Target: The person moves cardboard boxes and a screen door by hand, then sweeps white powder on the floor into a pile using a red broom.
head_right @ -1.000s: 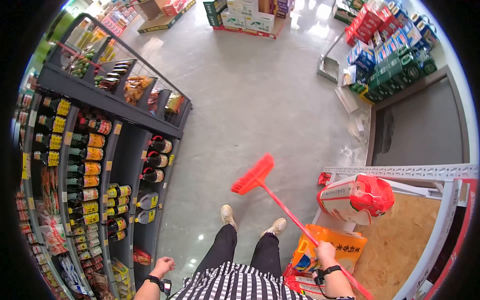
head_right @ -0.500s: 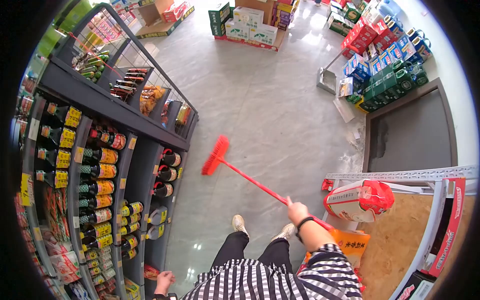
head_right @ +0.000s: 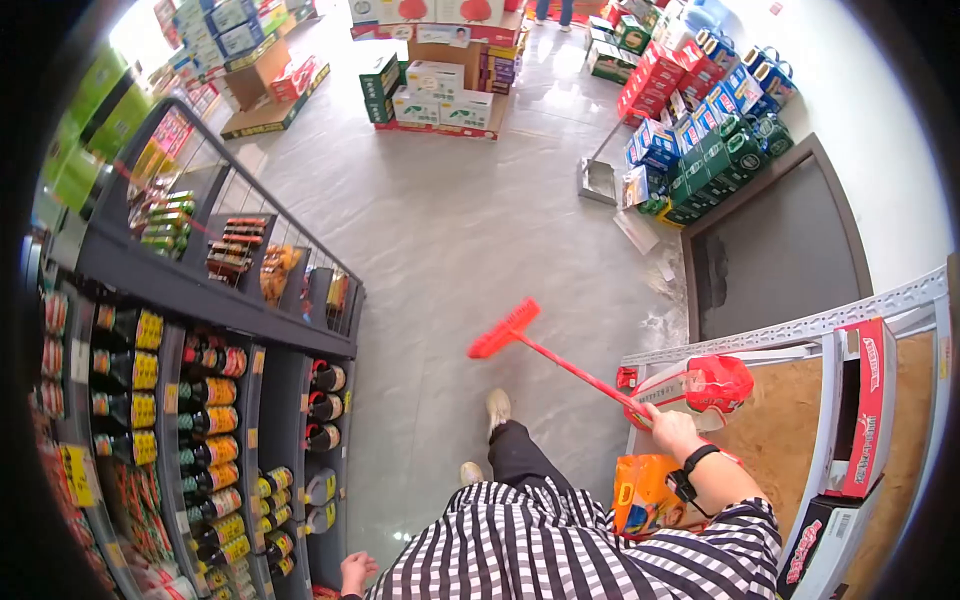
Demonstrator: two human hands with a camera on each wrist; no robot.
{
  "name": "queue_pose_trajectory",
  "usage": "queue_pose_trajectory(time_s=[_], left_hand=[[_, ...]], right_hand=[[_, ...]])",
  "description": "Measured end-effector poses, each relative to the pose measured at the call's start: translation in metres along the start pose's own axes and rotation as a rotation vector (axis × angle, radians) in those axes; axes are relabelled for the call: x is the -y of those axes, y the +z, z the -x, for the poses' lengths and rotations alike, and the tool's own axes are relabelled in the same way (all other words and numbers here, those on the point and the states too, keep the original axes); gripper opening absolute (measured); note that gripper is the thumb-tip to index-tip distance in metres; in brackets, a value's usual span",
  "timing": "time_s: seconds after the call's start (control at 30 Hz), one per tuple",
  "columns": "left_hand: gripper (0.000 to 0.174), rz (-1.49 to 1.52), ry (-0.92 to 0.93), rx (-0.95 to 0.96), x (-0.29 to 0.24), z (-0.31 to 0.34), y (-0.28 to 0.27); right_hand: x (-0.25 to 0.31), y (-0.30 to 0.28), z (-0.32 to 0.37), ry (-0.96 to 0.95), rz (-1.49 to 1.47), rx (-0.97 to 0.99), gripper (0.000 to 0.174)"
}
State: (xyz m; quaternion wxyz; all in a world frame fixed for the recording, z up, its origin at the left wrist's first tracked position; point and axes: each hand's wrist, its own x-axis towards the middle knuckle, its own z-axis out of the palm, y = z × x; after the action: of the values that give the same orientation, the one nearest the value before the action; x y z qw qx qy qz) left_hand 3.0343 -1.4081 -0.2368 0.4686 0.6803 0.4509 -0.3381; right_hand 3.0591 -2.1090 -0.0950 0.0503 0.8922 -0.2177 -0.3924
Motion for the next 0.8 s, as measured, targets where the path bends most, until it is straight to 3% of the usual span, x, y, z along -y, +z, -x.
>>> queue_pose_trajectory(time_s=[0.1,0.2,0.27,0.33,0.4,0.53,0.57,0.6,0.7,0.8], left_hand=[[0.024,-0.061,0.028,0.000,-0.050,0.008,0.015],[0.025,-0.096,0.067,-0.067,-0.114,0.018,0.032],[0.028,-0.136,-0.001,-0.131,-0.158,0.027,0.045],[0.028,-0.233,0.067,-0.038,-0.194,0.029,0.050],[0.025,-0.146,0.097,-0.088,-0.245,0.047,0.077],[0.026,-0.196,-0.013,-0.097,-0.297,0.047,0.110],[0.026,-0.236,-0.030,-0.073,-0.307,0.043,0.117],[0.026,-0.289,-0.026,-0.039,-0.314,0.034,0.121],[0.027,-0.488,-0.026,0.049,-0.376,0.026,0.156],[0.026,-0.478,0.032,0.125,-0.435,-0.021,0.184]], right_hand=[[0.029,-0.022,-0.053,-0.069,-0.188,-0.110,0.046],[0.071,-0.020,-0.164,-0.175,-0.271,-0.211,0.048],[0.102,-0.025,-0.241,-0.232,-0.330,-0.203,0.049],[0.111,-0.042,-0.281,-0.209,-0.350,-0.132,0.049],[0.096,-0.036,-0.306,-0.185,-0.348,-0.106,0.048],[-0.019,0.007,-0.251,-0.155,-0.308,-0.148,0.055],[-0.042,-0.013,-0.224,-0.068,-0.300,0.019,0.054],[-0.059,-0.042,-0.195,-0.039,-0.291,0.069,0.050],[-0.110,-0.032,-0.167,0.055,-0.180,0.102,0.044],[-0.111,-0.119,-0.160,0.160,-0.128,0.277,0.044]])
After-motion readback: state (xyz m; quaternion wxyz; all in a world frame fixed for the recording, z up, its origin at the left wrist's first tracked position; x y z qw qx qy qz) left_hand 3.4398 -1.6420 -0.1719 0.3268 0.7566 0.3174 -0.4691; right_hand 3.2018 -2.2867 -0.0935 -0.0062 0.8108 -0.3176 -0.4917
